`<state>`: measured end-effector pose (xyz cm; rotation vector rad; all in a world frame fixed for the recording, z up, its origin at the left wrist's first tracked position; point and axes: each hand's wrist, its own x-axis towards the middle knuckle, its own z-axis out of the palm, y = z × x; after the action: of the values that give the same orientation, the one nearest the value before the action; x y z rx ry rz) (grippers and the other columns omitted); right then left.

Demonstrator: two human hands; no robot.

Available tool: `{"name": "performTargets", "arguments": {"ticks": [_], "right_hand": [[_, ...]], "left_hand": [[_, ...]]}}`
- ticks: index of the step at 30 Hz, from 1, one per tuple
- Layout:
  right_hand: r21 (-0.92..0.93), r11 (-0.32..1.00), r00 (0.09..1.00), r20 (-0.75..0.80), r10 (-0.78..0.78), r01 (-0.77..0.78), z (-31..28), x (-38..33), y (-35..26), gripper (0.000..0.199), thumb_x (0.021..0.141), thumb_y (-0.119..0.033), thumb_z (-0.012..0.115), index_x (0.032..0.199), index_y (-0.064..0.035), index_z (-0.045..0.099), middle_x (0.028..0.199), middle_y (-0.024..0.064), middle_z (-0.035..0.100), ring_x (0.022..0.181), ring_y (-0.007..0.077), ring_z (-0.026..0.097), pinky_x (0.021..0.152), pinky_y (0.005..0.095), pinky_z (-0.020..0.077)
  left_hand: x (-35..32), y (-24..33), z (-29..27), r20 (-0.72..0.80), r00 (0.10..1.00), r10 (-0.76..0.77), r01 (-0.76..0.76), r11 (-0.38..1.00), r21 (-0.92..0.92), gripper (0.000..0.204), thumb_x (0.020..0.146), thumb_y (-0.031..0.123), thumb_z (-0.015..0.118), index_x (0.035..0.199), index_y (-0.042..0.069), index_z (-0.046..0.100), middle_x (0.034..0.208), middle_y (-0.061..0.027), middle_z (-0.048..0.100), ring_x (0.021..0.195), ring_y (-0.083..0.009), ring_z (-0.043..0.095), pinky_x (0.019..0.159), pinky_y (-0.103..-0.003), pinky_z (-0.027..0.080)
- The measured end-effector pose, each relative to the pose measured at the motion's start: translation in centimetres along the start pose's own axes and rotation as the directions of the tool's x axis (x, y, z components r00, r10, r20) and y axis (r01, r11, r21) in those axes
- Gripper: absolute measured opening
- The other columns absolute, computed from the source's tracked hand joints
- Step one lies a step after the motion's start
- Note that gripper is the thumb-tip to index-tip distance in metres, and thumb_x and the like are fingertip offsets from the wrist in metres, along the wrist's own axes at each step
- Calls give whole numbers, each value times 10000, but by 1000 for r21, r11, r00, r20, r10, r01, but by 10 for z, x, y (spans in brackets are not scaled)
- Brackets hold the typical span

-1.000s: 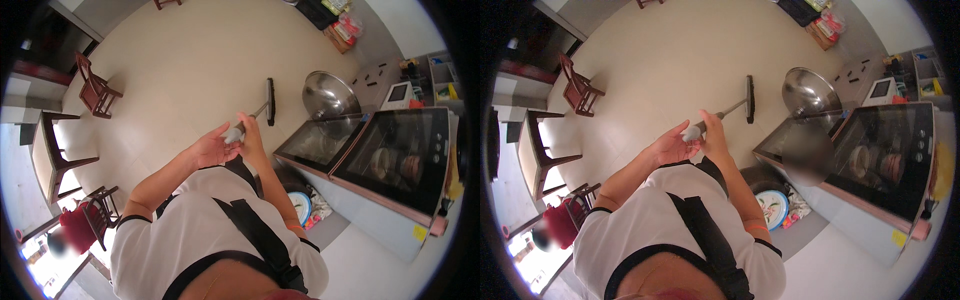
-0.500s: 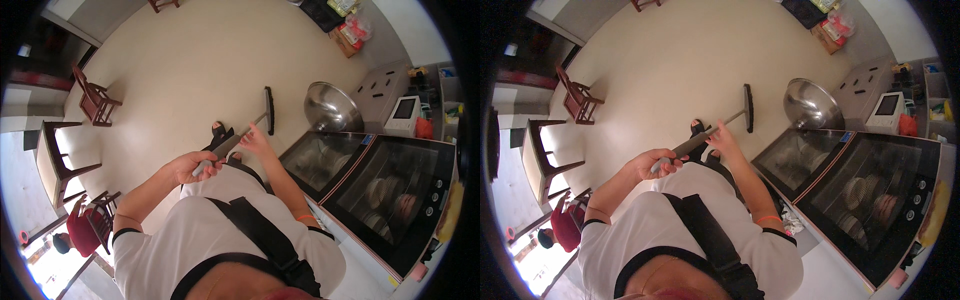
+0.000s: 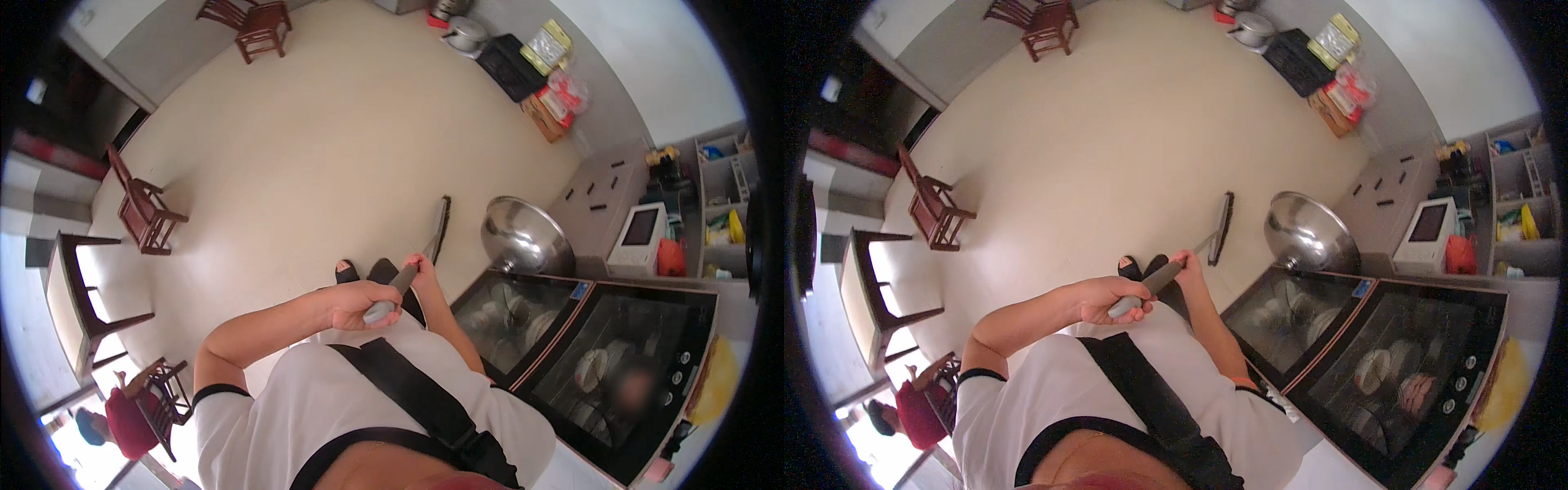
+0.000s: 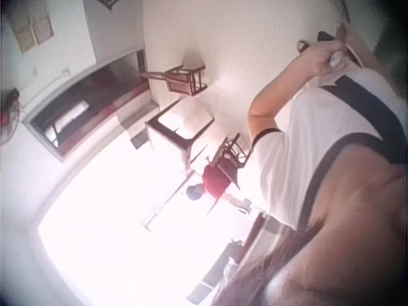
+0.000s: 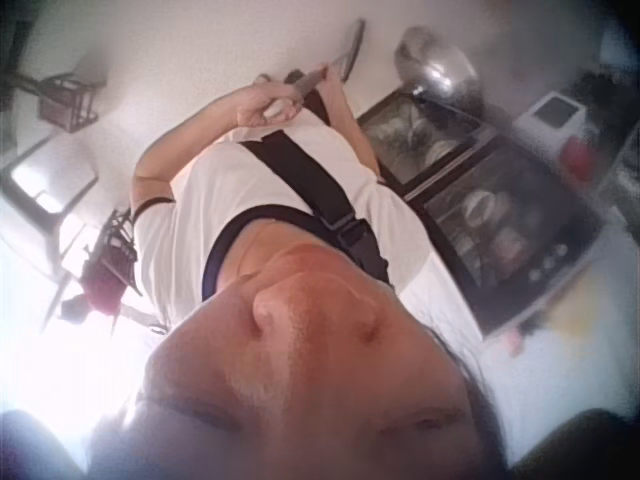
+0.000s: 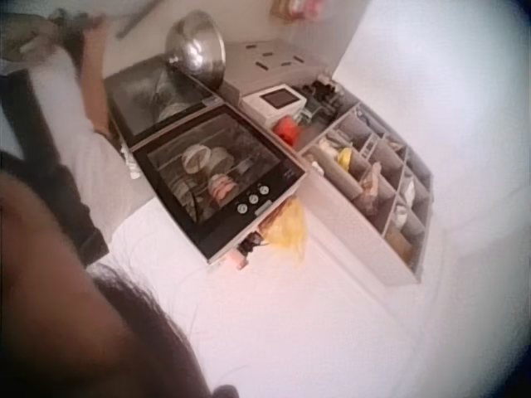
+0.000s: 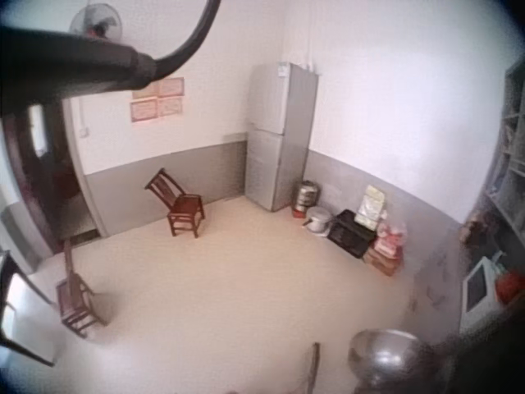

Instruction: The person sweeps the floor using a broom, moving a chair aside to reach underneath it.

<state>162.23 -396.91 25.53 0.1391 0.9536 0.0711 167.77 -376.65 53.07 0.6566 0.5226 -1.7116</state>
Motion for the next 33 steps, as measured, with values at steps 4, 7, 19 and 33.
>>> {"name": "performTargets", "arguments": {"ticks": [4,7,19,33], "right_hand": [[68,991,992,34,-120,117,11,20,-32,238,733,-57,401,521,-124,318,445,-16,320,382,111,350,422,232,350],[72,982,984,15,-178,176,22,36,-61,231,727,-61,397,519,-129,323,448,-20,333,385,110,361,415,230,357],[-324,942,820,-514,-251,85,89,130,-184,131,727,-35,478,617,-41,407,561,58,420,488,177,469,460,264,432],[-710,695,866,-415,-278,-117,139,245,-94,144,783,-40,415,911,-42,349,686,126,441,486,186,452,423,304,419]], "left_hand": [[28,35,0,29,999,-17,20,996,-81,179,798,111,530,906,-17,467,756,-61,527,587,-82,524,485,-153,481],[48,59,0,71,997,26,-15,988,-154,194,807,110,523,904,-43,454,777,-88,521,589,-93,522,472,-161,486],[174,188,8,145,987,67,31,812,-583,251,795,78,551,929,-78,408,844,-124,484,671,-149,564,575,-212,537],[107,200,-33,21,864,503,18,9,-1000,467,778,-34,450,1137,-161,180,881,-113,385,566,-127,449,485,-231,439]]}}
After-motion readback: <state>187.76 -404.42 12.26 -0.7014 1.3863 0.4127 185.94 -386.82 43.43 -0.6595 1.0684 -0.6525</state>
